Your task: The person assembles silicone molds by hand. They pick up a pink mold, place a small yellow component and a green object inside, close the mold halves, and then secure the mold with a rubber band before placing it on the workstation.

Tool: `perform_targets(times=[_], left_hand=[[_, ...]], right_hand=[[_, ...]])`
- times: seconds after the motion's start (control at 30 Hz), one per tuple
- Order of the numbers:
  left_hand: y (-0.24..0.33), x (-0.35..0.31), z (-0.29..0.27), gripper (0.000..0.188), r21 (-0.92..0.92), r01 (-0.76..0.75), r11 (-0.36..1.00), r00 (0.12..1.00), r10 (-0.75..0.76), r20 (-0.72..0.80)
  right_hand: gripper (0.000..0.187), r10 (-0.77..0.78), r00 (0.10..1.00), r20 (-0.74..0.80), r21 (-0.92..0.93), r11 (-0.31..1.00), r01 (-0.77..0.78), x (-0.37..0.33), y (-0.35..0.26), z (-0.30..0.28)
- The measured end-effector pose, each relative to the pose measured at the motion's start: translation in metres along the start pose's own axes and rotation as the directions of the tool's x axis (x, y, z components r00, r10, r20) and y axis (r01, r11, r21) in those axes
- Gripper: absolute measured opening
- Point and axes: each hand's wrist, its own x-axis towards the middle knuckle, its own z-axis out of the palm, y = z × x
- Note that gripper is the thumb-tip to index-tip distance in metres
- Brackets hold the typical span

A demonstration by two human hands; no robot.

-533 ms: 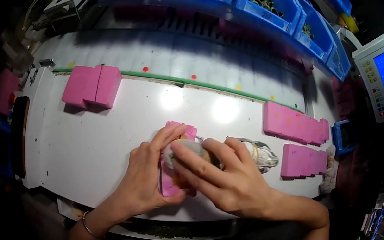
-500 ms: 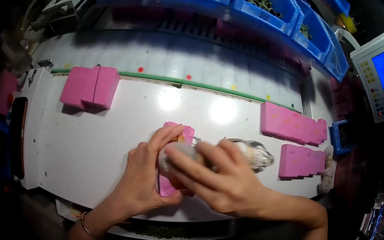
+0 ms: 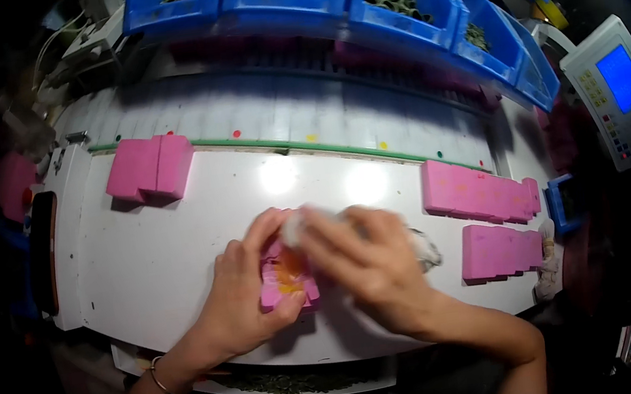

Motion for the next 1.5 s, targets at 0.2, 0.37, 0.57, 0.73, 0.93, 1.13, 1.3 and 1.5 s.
perform_targets(times=[0.2,0.37,0.57,0.73,0.93,1.13,1.3,1.5], left_hand=[[0.011,-0.002,-0.001,0.06,0.083,-0.062,0.995,0.998,0.063,0.002],[0.008,-0.004,0.008,0.049,0.095,-0.135,0.986,0.984,0.145,-0.108],[0.018,-0.011,0.003,0.036,0.23,-0.113,0.967,0.969,0.158,-0.189],[0.024,-0.014,-0.004,0.037,0.303,-0.101,0.948,0.939,0.191,-0.287],[0.024,-0.016,-0.017,0.056,0.057,-0.119,0.991,0.989,0.124,-0.086],[0.021,-0.025,-0.033,0.058,-0.548,0.301,0.78,0.952,-0.213,0.22],[-0.009,-0.032,-0.02,0.062,-0.725,0.215,0.654,0.976,-0.179,0.127],[-0.009,-0.033,-0.02,0.063,-0.853,0.24,0.463,0.967,-0.192,0.168]], right_hand=[[0.059,0.391,0.92,-0.034,-0.113,0.913,-0.392,-0.063,0.047,-0.002],[0.054,0.326,0.939,-0.114,-0.394,0.852,-0.344,-0.054,0.015,0.008],[0.059,0.347,0.938,0.014,0.156,0.925,-0.345,-0.036,-0.029,0.024],[0.055,0.381,0.924,0.02,0.252,0.893,-0.374,-0.034,-0.028,0.023],[0.067,0.394,0.919,0.015,0.754,0.599,-0.269,-0.012,-0.028,-0.008],[0.091,0.103,0.994,0.029,0.897,0.437,-0.072,0.022,-0.051,0.007],[0.098,0.257,0.951,0.17,0.709,0.639,-0.299,0.001,-0.037,0.011],[0.096,0.31,0.948,0.072,0.557,0.776,-0.296,0.003,-0.053,0.022]])
